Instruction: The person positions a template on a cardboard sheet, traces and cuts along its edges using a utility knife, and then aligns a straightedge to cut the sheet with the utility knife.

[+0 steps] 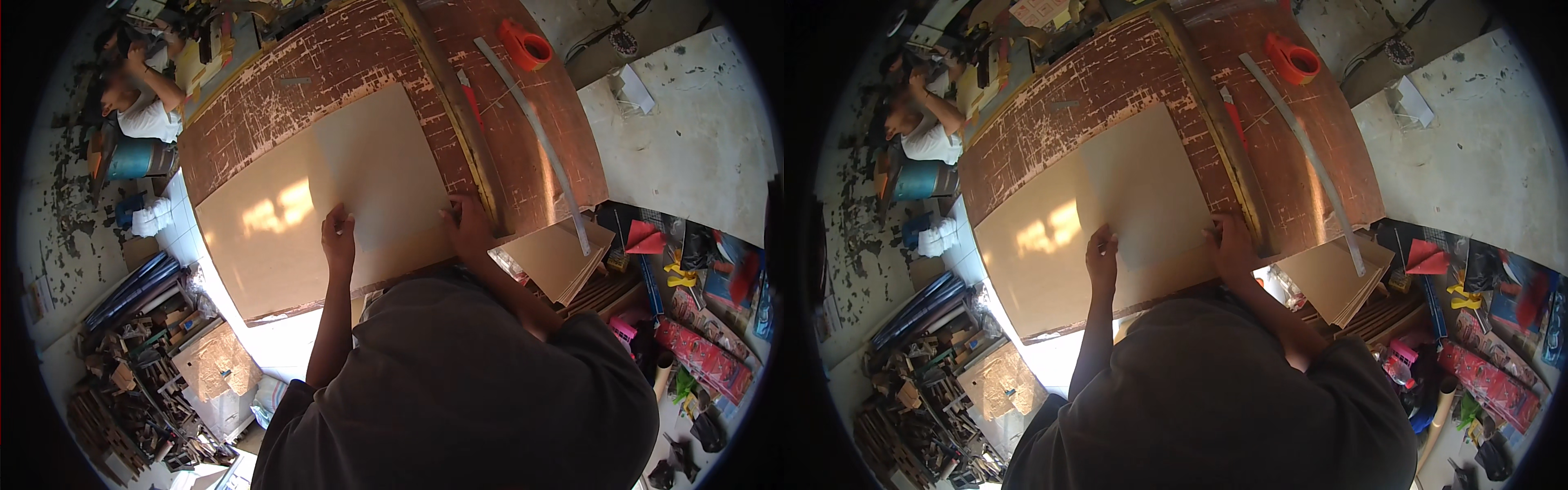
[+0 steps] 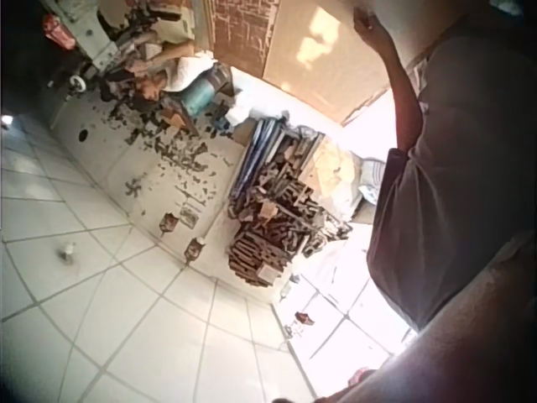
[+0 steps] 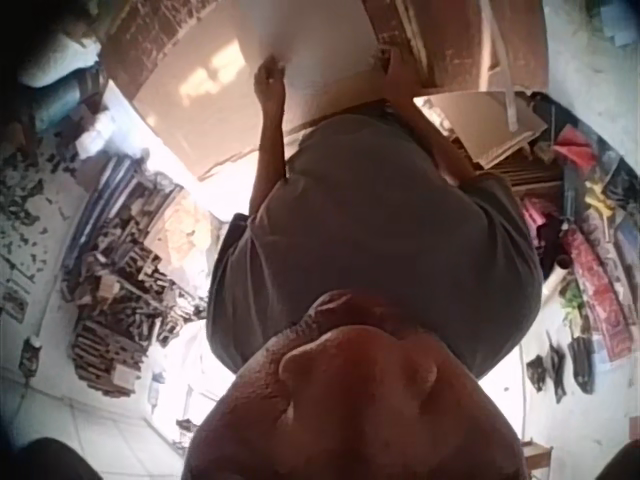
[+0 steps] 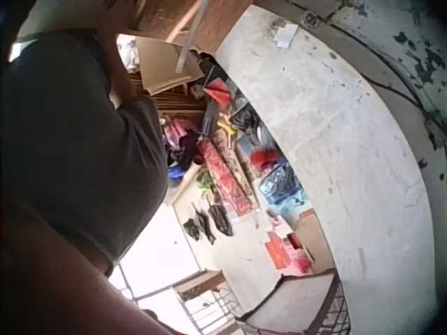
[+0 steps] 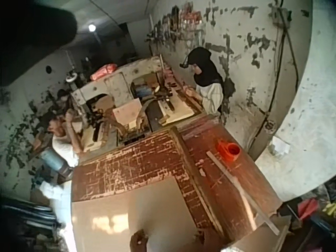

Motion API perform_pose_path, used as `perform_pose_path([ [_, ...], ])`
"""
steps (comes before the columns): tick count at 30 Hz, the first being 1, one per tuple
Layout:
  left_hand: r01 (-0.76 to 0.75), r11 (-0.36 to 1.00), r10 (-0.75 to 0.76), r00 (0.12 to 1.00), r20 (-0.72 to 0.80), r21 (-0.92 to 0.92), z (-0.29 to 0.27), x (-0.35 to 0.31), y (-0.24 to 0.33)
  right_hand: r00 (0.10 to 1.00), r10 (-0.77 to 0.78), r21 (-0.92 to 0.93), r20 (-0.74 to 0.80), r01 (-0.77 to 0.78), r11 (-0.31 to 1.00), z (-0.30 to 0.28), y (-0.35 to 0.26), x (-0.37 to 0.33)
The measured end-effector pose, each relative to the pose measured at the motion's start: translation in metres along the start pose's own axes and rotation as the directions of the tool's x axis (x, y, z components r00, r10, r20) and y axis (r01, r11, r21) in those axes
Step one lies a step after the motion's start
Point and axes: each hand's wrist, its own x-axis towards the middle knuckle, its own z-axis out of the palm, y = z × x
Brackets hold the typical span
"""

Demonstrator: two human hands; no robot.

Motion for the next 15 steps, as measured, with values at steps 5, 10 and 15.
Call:
perform_pose_path([
  [5,-0.21,0.958,0.212,0.977,0.012,0.195,0.0,0.031,0.01,1.0,-0.014,-0.014,-0.028,0.014,1.0,0.001,0.007,0.001],
  [10,-0.42,0.816,0.486,0.87,-0.079,0.396,0.013,0.12,0.013,1.0,-0.007,-0.073,0.031,0.009,0.997,0.001,0.007,0.001],
  [15,-0.438,0.747,0.564,0.816,-0.127,0.501,0.019,0.177,0.026,0.997,-0.029,-0.097,0.075,0.036,0.995,-0.003,0.005,0.001],
])
